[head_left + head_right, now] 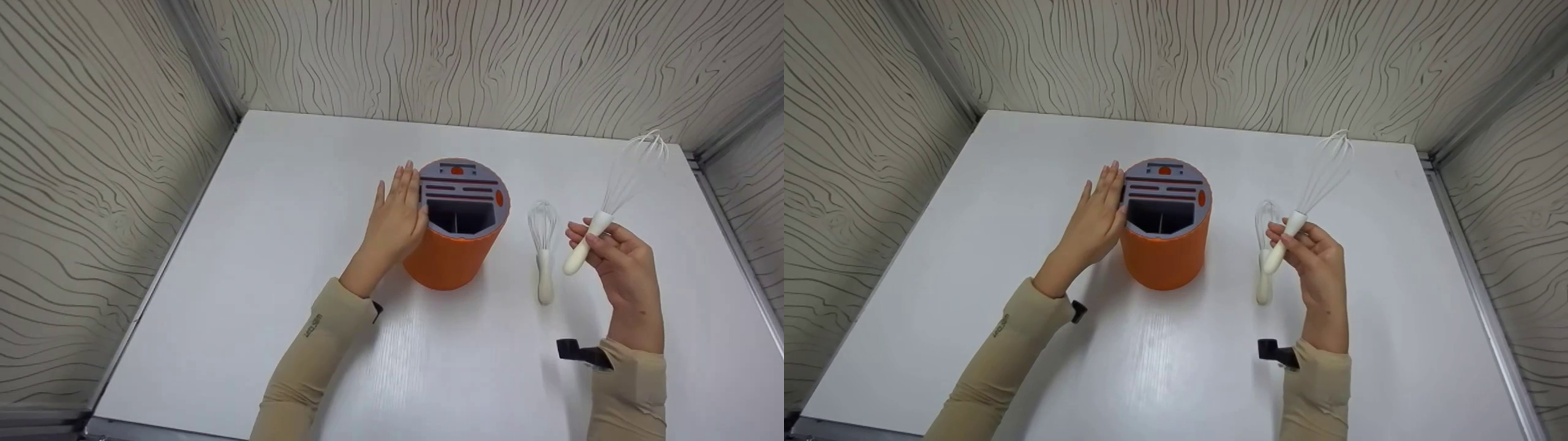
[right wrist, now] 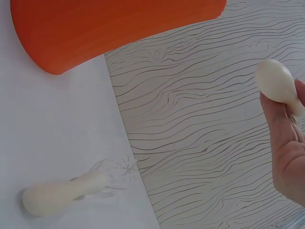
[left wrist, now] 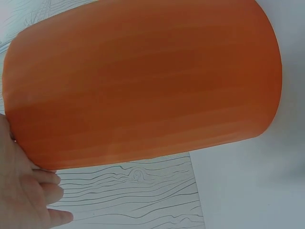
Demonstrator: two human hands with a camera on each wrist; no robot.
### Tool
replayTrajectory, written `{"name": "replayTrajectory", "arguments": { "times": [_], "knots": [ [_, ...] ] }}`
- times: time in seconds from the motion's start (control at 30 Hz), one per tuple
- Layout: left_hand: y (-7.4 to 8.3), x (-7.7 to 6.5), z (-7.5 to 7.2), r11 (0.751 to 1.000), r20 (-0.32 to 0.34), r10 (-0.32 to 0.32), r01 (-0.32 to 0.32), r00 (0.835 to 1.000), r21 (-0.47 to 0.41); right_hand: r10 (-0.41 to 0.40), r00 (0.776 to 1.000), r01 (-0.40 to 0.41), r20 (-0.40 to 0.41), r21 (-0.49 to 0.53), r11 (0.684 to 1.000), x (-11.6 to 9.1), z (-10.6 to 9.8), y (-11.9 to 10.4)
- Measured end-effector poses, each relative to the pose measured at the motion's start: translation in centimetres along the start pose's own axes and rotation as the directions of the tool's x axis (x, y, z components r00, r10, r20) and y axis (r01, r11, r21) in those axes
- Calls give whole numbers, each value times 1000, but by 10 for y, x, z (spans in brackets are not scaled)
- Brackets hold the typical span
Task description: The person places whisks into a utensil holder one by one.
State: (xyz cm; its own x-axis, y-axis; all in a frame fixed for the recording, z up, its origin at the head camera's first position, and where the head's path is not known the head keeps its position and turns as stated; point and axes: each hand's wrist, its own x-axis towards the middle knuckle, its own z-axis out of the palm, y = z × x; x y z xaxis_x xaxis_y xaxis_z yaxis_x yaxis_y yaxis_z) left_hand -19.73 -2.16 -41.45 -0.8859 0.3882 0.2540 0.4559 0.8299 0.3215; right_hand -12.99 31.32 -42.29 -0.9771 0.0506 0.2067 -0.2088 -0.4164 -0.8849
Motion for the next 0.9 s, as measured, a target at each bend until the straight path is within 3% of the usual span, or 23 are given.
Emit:
{"name": "replayTrajectory", "arguments": {
  "times": [0.63, 0.9],
  "knots": [
    [10, 4, 3, 999, 43, -2, 0, 999, 35, 17, 998, -20, 58, 54, 998, 6, 28, 10],
    [13, 5, 4, 998, 33, 3, -5, 999, 63, -11, 990, -4, 139, 108, 994, 7, 35, 10]
  ]
}}
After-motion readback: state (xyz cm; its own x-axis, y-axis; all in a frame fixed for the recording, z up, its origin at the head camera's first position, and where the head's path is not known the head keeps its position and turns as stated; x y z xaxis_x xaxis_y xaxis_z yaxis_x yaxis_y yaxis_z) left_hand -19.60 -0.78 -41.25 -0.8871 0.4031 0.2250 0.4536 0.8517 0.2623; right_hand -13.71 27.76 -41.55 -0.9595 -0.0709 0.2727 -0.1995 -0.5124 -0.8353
